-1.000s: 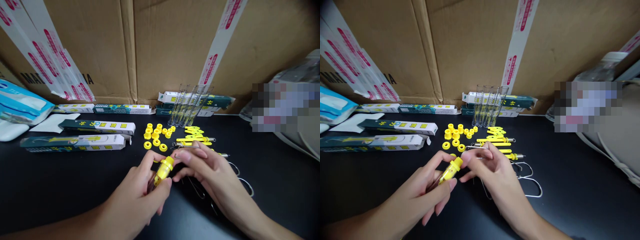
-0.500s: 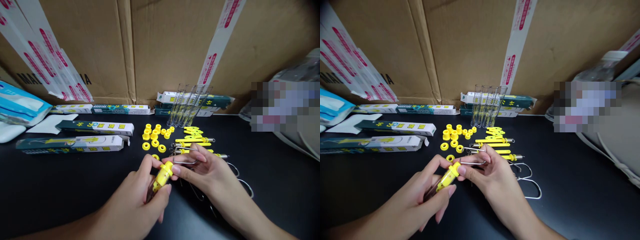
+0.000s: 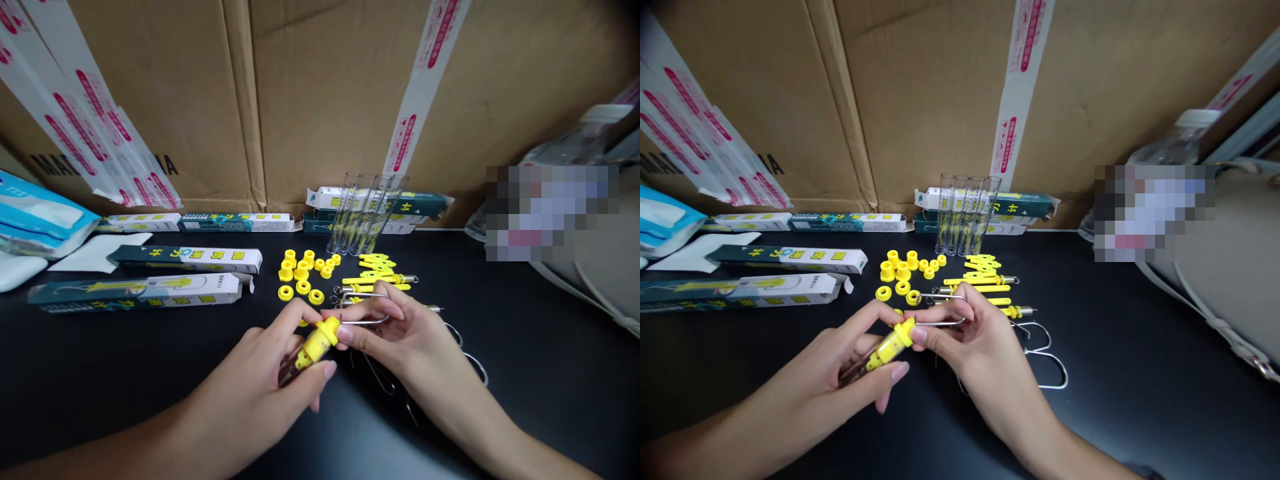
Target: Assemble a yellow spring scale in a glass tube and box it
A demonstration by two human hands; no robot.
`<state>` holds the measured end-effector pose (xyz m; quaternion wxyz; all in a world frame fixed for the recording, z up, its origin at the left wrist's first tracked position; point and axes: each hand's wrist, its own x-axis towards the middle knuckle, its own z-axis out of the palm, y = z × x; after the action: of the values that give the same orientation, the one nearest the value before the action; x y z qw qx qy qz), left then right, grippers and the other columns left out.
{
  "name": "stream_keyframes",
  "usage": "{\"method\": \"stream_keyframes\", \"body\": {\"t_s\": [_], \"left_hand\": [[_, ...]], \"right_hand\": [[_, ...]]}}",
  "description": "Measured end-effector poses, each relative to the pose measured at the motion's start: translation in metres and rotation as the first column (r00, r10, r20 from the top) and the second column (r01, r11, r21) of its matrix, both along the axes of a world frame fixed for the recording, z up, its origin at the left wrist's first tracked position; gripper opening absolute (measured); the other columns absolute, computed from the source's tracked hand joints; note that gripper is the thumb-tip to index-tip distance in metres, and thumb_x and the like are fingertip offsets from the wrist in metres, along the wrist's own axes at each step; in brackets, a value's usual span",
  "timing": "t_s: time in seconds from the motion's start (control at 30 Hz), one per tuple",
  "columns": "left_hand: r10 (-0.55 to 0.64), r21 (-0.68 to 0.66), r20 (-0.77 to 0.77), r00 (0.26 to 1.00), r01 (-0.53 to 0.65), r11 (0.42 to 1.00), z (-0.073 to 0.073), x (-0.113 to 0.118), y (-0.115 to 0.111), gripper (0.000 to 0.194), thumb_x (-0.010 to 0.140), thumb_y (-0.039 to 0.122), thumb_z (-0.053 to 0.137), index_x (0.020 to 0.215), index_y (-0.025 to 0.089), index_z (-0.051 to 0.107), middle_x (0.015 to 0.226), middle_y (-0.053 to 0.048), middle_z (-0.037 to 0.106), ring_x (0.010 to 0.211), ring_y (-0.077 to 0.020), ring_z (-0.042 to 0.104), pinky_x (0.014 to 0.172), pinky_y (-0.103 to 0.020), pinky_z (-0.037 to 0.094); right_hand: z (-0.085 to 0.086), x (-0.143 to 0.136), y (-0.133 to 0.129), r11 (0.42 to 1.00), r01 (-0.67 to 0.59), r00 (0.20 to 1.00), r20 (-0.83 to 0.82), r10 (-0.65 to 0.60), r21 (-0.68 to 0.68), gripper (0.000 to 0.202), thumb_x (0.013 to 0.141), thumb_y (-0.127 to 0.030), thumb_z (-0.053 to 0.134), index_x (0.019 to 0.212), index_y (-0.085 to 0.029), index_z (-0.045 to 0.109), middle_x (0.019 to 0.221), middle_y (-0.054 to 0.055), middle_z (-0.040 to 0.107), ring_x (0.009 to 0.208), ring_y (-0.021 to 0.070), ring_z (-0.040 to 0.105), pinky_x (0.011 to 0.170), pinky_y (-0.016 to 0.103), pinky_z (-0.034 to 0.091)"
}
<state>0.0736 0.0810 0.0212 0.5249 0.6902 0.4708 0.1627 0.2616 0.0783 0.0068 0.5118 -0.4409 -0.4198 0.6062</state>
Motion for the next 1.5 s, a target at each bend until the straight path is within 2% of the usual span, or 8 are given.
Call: {"method": "stream_keyframes", "body": {"t_s": [0.13, 0.33, 0.57, 0.77, 1.13, 1.3, 1.43, 1.5], "left_hand": [[-0.010, -0.018, 0.019, 1.000, 0.011, 1.000, -0.001, 0.000, 0.002, 0.019, 0.097, 0.035, 0.056, 0.112, 0.025, 0.052, 0.068, 0.008, 0.066, 0.053, -0.0107, 0.049, 0.053, -0.023, 0.033], [0.005, -0.159, 0.134, 0.991, 0.016, 0.987, -0.002, -0.001, 0.006, 0.057, 0.098, 0.036, 0.056, 0.147, 0.026, 0.030, 0.069, 0.008, 0.068, 0.041, -0.0076, 0.039, 0.041, -0.018, 0.029], [0.048, -0.178, 0.190, 0.981, -0.014, 0.984, -0.006, -0.001, 0.004, 0.068, 0.097, 0.034, 0.058, 0.158, 0.029, 0.026, 0.070, 0.006, 0.070, 0.040, -0.0056, 0.039, 0.037, -0.013, 0.033], [0.038, -0.138, 0.190, 0.981, -0.012, 0.990, -0.008, -0.002, 0.002, 0.063, 0.097, 0.031, 0.057, 0.155, 0.029, 0.034, 0.069, 0.005, 0.069, 0.041, -0.0057, 0.041, 0.037, -0.011, 0.036], [0.088, -0.182, 0.187, 0.978, -0.054, 0.982, -0.004, -0.001, 0.001, 0.068, 0.097, 0.033, 0.058, 0.156, 0.031, 0.023, 0.074, 0.002, 0.074, 0.038, -0.0050, 0.040, 0.037, -0.011, 0.035], [0.081, -0.151, 0.216, 0.973, -0.048, 0.987, -0.008, -0.001, 0.001, 0.071, 0.097, 0.032, 0.057, 0.157, 0.034, 0.020, 0.074, 0.002, 0.074, 0.039, -0.0053, 0.041, 0.036, -0.010, 0.034], [0.122, -0.174, 0.199, 0.972, -0.087, 0.981, -0.008, 0.000, 0.000, 0.065, 0.095, 0.034, 0.060, 0.152, 0.029, 0.029, 0.072, 0.003, 0.073, 0.038, -0.0057, 0.040, 0.034, -0.011, 0.033], [0.135, -0.183, 0.188, 0.973, -0.100, 0.978, -0.009, 0.001, 0.000, 0.063, 0.093, 0.034, 0.061, 0.149, 0.026, 0.032, 0.070, 0.003, 0.071, 0.038, -0.0060, 0.040, 0.034, -0.011, 0.032]], "right_hand": [[0.004, 0.000, 0.000, 0.999, 0.025, 0.999, 0.029, -0.026, 0.033, 0.060, 0.062, -0.031, 0.097, 0.066, -0.025, 0.037, 0.075, -0.002, 0.076, 0.069, 0.0182, 0.072, 0.073, 0.032, 0.061], [0.002, -0.001, 0.000, 0.993, 0.031, 0.993, 0.110, -0.044, 0.112, 0.056, 0.073, -0.041, 0.089, 0.067, -0.026, 0.036, 0.083, 0.002, 0.079, 0.090, 0.0258, 0.076, 0.082, 0.038, 0.059], [0.002, -0.001, 0.000, 0.984, 0.050, 0.969, 0.229, -0.089, 0.173, 0.049, 0.074, -0.038, 0.087, 0.066, -0.026, 0.041, 0.080, 0.003, 0.078, 0.091, 0.0262, 0.076, 0.081, 0.036, 0.060], [0.003, -0.001, 0.001, 0.983, 0.061, 0.961, 0.256, -0.105, 0.175, 0.048, 0.070, -0.035, 0.090, 0.064, -0.026, 0.043, 0.074, 0.000, 0.075, 0.080, 0.0233, 0.073, 0.077, 0.035, 0.058], [0.004, -0.004, 0.001, 0.999, 0.015, 0.996, 0.090, -0.018, 0.032, 0.057, 0.067, -0.043, 0.092, 0.067, -0.026, 0.037, 0.083, 0.004, 0.079, 0.088, 0.0273, 0.077, 0.085, 0.040, 0.060], [0.005, -0.003, 0.000, 0.991, 0.021, 0.994, 0.108, -0.035, 0.130, 0.040, 0.071, -0.038, 0.089, 0.076, -0.023, 0.052, 0.105, 0.006, 0.073, 0.082, 0.0195, 0.071, 0.074, 0.033, 0.062], [0.003, 0.009, -0.004, 0.972, 0.052, 0.978, 0.187, -0.096, 0.229, 0.026, 0.083, -0.037, 0.079, 0.100, -0.027, 0.063, 0.098, 0.001, 0.062, 0.080, 0.0166, 0.060, 0.069, 0.028, 0.055], [0.001, 0.014, -0.008, 0.960, 0.042, 0.981, 0.172, -0.092, 0.276, 0.018, 0.087, -0.040, 0.073, 0.096, -0.030, 0.061, 0.097, -0.001, 0.056, 0.080, 0.0166, 0.055, 0.069, 0.028, 0.051]]}}
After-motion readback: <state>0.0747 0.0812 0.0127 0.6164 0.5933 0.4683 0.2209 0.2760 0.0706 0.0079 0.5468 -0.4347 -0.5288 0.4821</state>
